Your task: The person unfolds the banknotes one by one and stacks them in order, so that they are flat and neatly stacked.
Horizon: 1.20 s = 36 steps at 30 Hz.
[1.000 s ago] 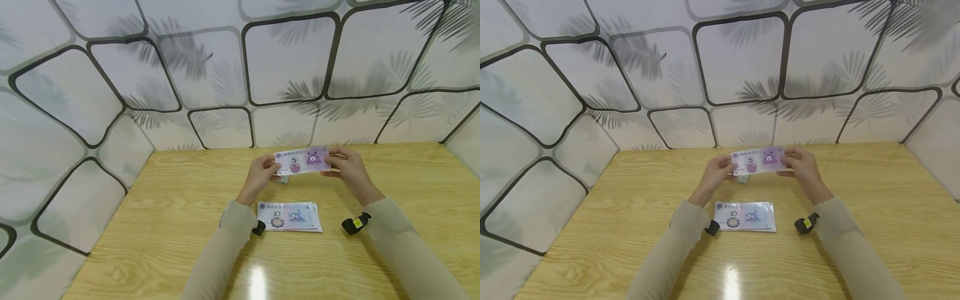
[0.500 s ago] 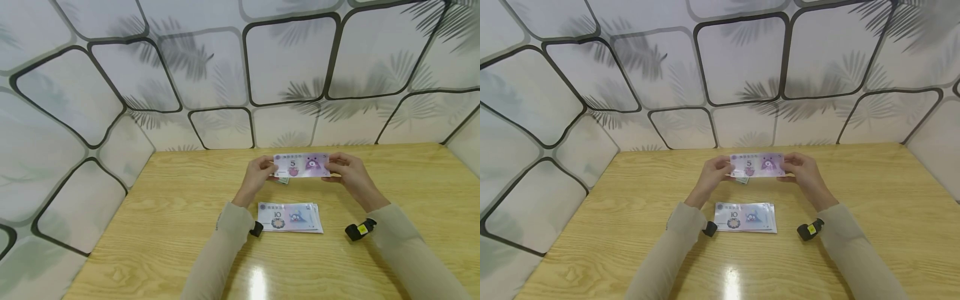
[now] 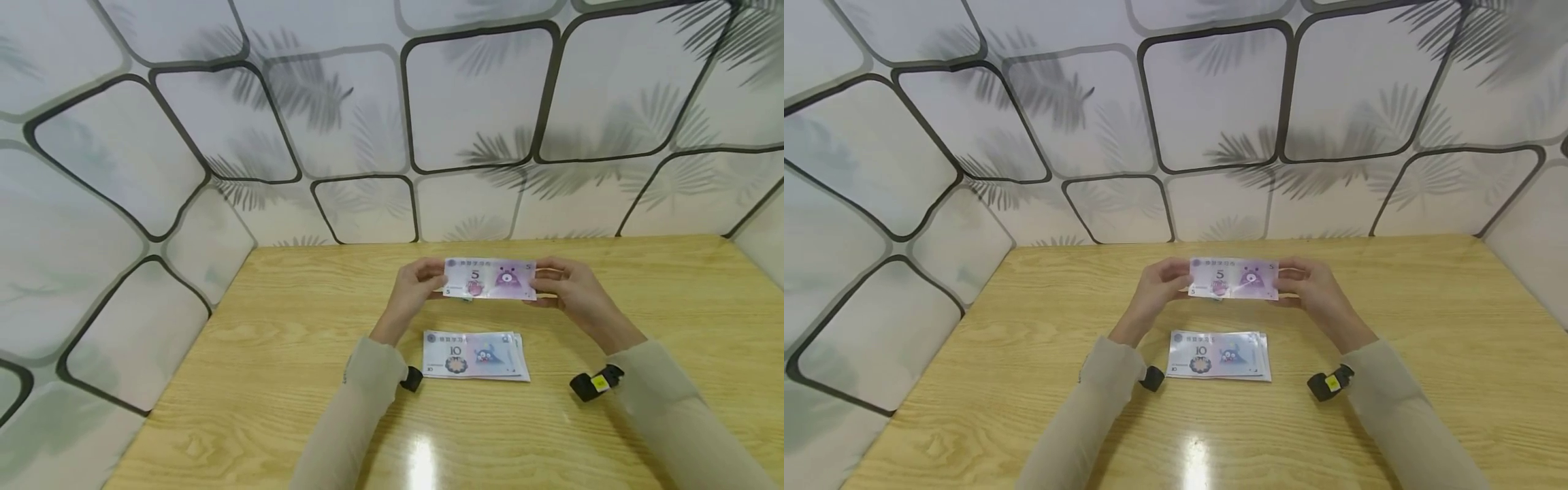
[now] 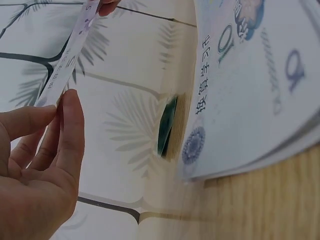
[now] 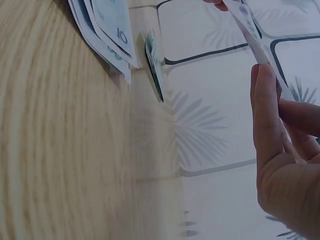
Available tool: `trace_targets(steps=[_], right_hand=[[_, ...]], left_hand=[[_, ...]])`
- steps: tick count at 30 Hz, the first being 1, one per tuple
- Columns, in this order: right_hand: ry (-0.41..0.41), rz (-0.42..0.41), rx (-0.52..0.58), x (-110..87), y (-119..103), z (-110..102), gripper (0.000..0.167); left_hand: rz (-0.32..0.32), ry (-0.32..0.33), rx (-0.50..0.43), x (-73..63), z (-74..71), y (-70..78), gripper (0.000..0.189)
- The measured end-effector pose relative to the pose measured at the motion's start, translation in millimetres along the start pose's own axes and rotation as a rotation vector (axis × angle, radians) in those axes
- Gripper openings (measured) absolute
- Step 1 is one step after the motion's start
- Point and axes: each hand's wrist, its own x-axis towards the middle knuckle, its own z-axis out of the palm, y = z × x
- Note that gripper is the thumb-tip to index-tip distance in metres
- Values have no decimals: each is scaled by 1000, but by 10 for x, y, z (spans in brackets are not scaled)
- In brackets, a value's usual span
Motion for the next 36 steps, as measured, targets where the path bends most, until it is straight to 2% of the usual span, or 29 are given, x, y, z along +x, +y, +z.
trace_targets(steps=[6,19,36], right_hand=[[-36,-18,35,-27,30,-13,19],[-41,-31,46,-95,21,-14,22],[-61,-27,56,-136,49,-2,21]], left_hand=[[-16,-20,-2,-45,-37,1,27],[-14,-64,41,-117,-87,21,27],[-23,-90,41,-177,-132,29,26]])
